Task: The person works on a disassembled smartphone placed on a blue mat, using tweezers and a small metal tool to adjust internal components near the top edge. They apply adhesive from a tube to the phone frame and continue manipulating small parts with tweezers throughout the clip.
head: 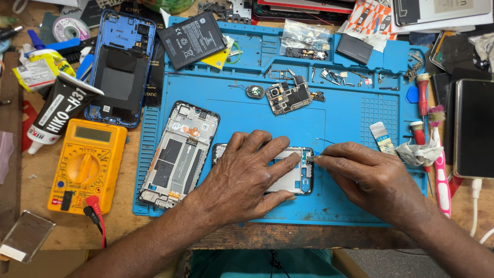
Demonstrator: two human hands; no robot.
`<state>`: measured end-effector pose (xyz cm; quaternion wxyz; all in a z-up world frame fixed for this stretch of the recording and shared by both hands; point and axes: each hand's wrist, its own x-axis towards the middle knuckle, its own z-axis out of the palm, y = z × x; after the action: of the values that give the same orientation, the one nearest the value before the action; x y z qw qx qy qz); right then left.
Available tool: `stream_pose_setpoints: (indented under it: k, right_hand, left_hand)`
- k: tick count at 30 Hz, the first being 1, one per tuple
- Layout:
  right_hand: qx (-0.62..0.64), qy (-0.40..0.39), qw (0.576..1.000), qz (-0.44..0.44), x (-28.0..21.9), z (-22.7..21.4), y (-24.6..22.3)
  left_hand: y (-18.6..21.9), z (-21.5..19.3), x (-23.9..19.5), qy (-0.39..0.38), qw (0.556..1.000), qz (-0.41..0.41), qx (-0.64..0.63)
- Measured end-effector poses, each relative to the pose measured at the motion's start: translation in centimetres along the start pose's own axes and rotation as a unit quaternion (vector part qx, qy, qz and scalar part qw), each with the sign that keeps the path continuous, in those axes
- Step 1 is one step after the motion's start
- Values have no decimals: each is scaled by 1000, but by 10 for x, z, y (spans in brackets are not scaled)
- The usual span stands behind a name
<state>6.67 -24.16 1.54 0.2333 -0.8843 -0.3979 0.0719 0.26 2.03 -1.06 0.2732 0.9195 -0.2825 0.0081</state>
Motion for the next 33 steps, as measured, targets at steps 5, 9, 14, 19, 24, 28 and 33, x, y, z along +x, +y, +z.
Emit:
stream_pose_setpoints:
  k: [5,9,14,19,24,28,33]
  right_hand:
    - [4,-32,999,25,9,-6,-8]
    - [-22,-67,997,28,15,-12,-14]
    - [-32,-85,996,-2,21,-16,-17]
    - [-73,-90,993,-37,21,-16,-19]
    - [-81,-82,992,-40,19,-15,-19]
    - [-62,-61,996,-3,14,-11,-17]
    - [-18,18,999,21,5,1,-14]
  left_hand:
    - [0,1,0,2,1000,1,-4]
    - [-1,2,-1,2,1000,3,-4]
    - [-1,3,-1,11,1000,5,-7]
    - [-1,1,-1,6,1000,5,-10]
    - [0,-3,0,10,1000,4,-13]
    - [2,-7,-1,14,1000,8,-17]
    - [4,-8,-1,10,1000,19,8]
